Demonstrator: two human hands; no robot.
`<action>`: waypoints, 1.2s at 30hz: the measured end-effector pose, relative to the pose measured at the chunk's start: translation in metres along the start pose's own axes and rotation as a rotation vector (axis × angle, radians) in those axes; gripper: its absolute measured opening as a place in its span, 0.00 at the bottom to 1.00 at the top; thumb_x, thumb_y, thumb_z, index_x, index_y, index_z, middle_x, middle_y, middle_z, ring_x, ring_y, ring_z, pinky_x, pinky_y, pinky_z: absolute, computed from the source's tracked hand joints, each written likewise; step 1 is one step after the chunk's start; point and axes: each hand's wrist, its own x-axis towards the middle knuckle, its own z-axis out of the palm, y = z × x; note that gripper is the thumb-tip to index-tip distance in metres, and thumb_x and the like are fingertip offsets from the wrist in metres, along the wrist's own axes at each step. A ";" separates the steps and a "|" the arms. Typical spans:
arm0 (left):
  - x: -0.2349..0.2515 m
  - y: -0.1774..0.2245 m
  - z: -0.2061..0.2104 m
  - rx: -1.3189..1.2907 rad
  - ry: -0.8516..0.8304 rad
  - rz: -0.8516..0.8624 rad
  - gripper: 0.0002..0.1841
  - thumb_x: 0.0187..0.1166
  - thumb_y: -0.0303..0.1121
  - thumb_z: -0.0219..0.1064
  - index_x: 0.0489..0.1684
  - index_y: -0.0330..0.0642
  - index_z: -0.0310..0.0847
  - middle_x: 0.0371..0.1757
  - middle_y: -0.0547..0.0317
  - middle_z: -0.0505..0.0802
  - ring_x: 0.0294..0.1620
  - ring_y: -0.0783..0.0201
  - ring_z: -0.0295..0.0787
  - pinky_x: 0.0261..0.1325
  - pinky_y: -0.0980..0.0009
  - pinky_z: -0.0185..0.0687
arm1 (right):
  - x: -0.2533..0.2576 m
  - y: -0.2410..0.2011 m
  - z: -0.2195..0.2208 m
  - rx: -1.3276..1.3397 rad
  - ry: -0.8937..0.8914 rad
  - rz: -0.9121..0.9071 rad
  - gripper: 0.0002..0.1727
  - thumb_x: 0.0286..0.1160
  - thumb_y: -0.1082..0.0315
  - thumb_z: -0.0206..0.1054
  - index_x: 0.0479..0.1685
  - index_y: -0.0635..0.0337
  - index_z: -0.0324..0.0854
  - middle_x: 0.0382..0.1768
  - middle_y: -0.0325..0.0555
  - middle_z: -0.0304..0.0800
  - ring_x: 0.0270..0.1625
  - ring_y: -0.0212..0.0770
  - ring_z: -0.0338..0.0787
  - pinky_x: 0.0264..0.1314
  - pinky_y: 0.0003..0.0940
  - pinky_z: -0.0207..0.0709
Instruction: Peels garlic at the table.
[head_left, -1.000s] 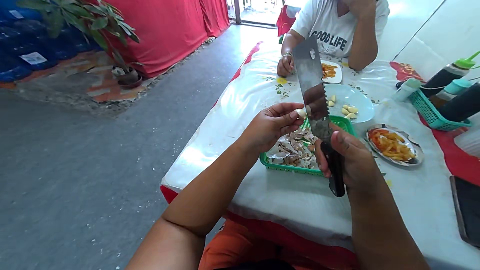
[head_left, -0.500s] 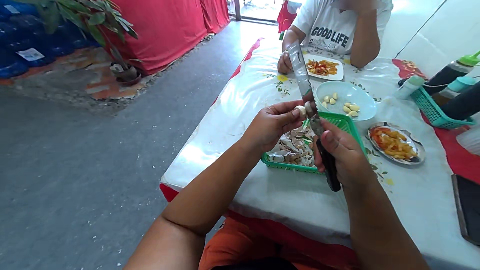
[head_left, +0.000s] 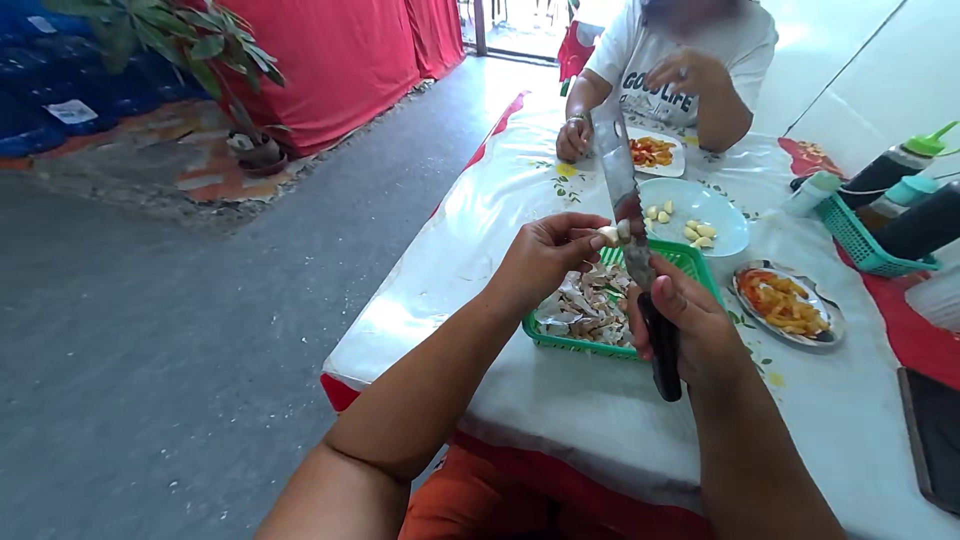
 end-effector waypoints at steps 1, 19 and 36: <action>0.000 0.000 0.000 -0.004 0.004 0.010 0.11 0.82 0.23 0.67 0.58 0.36 0.87 0.42 0.60 0.94 0.40 0.72 0.92 0.46 0.75 0.90 | 0.000 0.000 0.000 0.008 -0.004 -0.001 0.32 0.86 0.42 0.57 0.86 0.42 0.65 0.17 0.34 0.79 0.16 0.27 0.83 0.20 0.18 0.81; 0.003 -0.003 0.000 -0.324 -0.064 -0.147 0.16 0.78 0.20 0.69 0.63 0.32 0.83 0.52 0.54 0.92 0.49 0.65 0.93 0.58 0.70 0.90 | -0.002 0.002 0.002 0.024 0.140 -0.008 0.33 0.84 0.37 0.57 0.79 0.47 0.73 0.18 0.36 0.80 0.15 0.28 0.82 0.19 0.20 0.81; 0.004 -0.009 0.002 -0.346 -0.004 -0.106 0.14 0.74 0.16 0.70 0.55 0.36 0.80 0.47 0.57 0.91 0.44 0.66 0.92 0.54 0.70 0.91 | -0.003 0.006 0.003 0.137 -0.031 0.000 0.37 0.83 0.36 0.57 0.86 0.45 0.66 0.21 0.38 0.82 0.16 0.29 0.83 0.20 0.21 0.82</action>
